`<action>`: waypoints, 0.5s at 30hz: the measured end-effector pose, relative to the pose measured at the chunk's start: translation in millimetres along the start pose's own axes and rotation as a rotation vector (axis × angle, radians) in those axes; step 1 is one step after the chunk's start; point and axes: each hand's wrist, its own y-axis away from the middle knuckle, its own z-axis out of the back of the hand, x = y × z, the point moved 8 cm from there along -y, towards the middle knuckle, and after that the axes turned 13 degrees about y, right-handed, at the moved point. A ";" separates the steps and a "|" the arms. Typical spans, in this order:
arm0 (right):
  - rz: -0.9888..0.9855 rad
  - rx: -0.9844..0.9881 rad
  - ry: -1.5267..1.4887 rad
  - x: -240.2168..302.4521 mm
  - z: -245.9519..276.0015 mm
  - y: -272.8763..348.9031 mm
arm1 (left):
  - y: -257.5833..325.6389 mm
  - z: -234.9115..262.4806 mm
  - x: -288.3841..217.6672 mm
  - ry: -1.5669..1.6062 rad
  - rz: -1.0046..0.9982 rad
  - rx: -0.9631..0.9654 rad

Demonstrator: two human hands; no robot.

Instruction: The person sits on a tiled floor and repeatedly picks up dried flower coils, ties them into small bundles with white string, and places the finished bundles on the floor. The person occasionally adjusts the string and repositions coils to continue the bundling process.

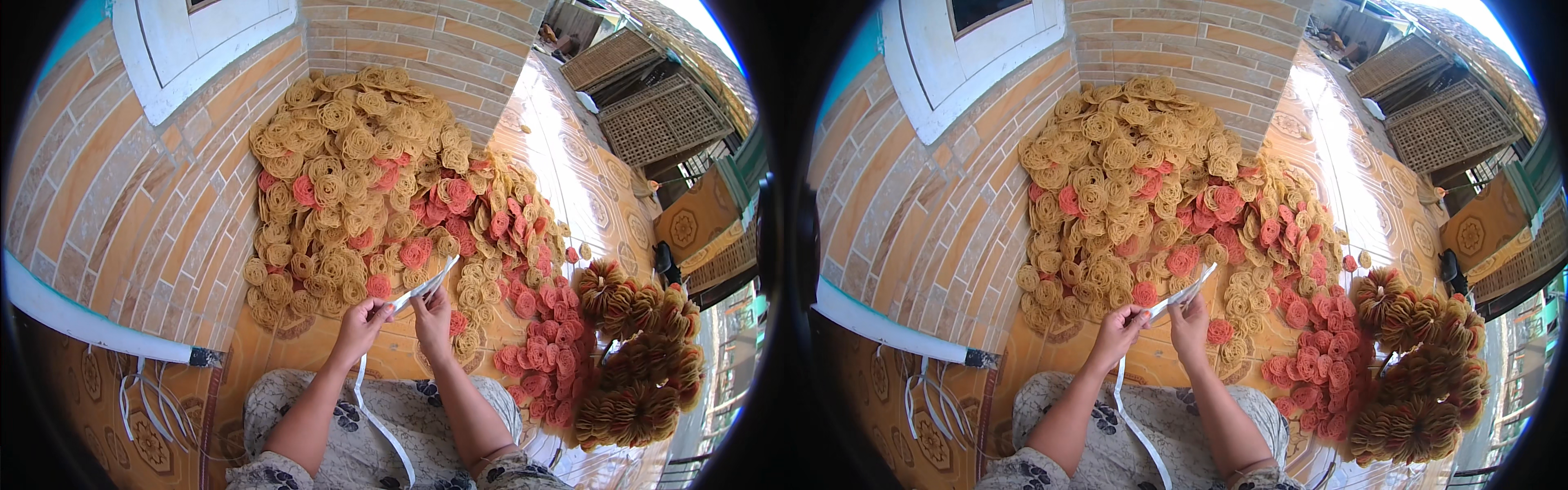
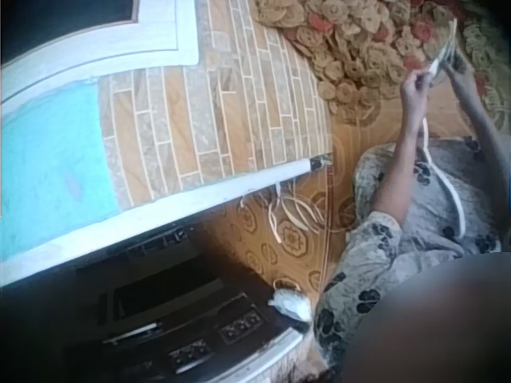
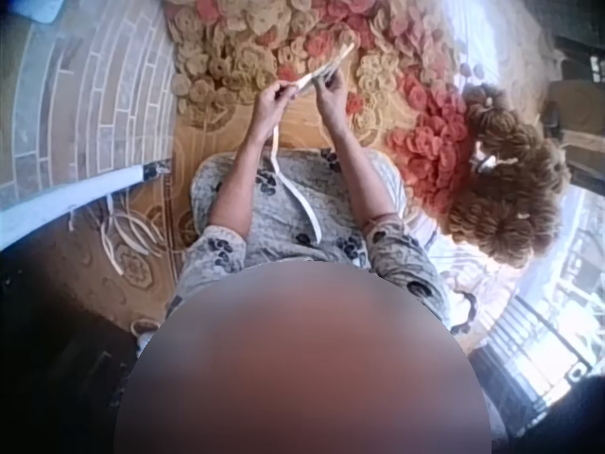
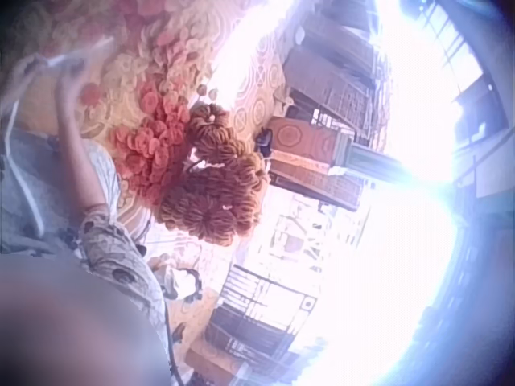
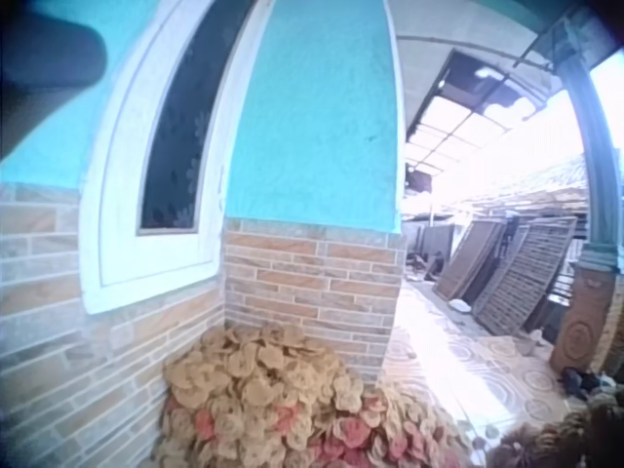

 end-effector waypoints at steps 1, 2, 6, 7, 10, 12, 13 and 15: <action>0.031 -0.089 0.016 -1.9 12.0 -4.9 | 0.2 -1.4 1.5 -0.020 0.017 0.005; 0.107 -0.095 0.015 1.2 19.9 -10.0 | 0.4 -6.7 1.4 -0.009 0.009 0.047; 0.155 -0.327 0.139 9.2 71.5 -26.1 | 3.2 -6.7 4.9 0.067 0.101 0.048; 0.095 -0.396 0.085 10.3 89.0 -30.5 | 4.0 -2.4 7.0 0.106 0.159 0.017; 0.097 -0.832 0.118 34.1 142.3 -20.9 | 1.4 12.2 -6.9 0.162 0.106 -0.033; 0.129 -0.561 0.067 43.0 124.0 -29.6 | -1.3 17.7 -8.7 0.178 0.096 -0.087; 0.065 -0.462 0.025 39.7 112.3 -28.3 | -3.0 16.0 -9.0 0.175 0.077 -0.082; 0.018 -0.062 0.118 32.9 53.9 -25.6 | -2.5 15.0 -5.7 0.169 0.078 -0.099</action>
